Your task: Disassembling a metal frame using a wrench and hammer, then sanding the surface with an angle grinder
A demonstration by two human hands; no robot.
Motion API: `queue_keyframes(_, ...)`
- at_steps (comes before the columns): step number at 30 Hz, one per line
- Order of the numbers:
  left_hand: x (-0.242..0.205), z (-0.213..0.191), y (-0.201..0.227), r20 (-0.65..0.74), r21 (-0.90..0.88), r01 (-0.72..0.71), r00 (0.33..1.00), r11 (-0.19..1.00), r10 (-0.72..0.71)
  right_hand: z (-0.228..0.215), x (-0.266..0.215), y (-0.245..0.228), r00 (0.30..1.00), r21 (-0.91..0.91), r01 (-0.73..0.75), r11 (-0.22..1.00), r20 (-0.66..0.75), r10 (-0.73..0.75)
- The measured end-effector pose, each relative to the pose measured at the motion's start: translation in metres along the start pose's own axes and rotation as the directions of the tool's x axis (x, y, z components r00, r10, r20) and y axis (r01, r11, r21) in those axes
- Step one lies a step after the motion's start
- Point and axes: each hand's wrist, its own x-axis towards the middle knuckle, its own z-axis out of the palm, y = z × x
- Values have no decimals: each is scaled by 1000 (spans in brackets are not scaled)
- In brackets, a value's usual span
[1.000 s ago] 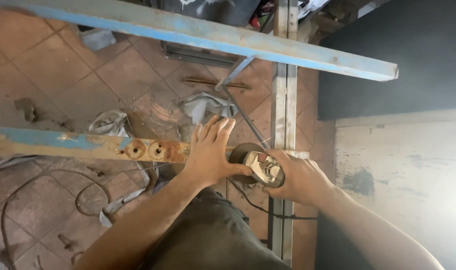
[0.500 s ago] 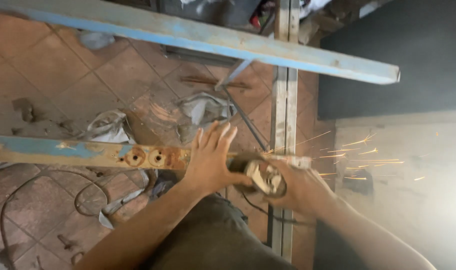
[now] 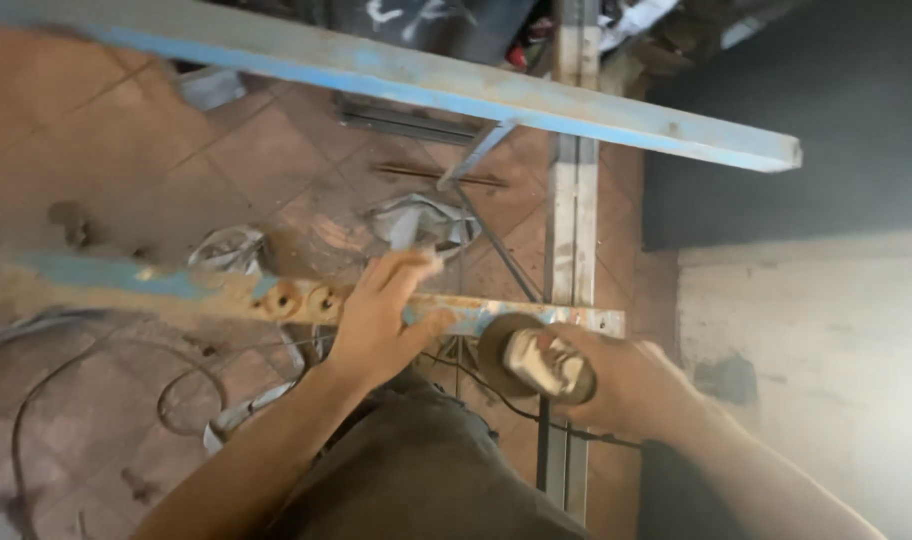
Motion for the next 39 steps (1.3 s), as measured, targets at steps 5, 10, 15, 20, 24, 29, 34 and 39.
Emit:
queue_keyframes(5, -18, -38, -4, -200, 562, -152, 929, 813, 312, -5, 14, 0, 992, -157, 50, 986, -104, -67)
queue_keyframes(10, -56, -136, -81, -23, 864, -99, 972, 494, 235, 5, 50, -20, 979, -288, 122, 950, -126, -163)
queue_keyframes(15, -55, -192, -122, 64, 855, -126, 988, 503, 138, 8, 72, -63, 975, -299, 81, 951, -176, -139)
queue_keyframes(20, -63, -191, -168, -55, 849, -143, 934, 509, 354, 29, 89, -83, 966, -246, 90, 965, -214, -145)
queue_keyframes(24, -60, -186, -162, -141, 836, -114, 900, 536, 412, 24, 79, -100, 977, -199, 46, 979, -194, -85)
queue_keyframes(29, -62, -181, -166, -183, 834, -79, 894, 546, 409, 17, 68, -120, 981, -145, 82, 986, -163, -106)
queue_keyframes(34, -64, -179, -161, -207, 833, -59, 889, 551, 408, 7, 65, -124, 985, -97, 58, 994, -155, -73)
queue_keyframes(39, -53, -180, -136, -321, 830, 25, 839, 557, 439, -1, 65, -131, 990, -155, 62, 986, -119, -81)
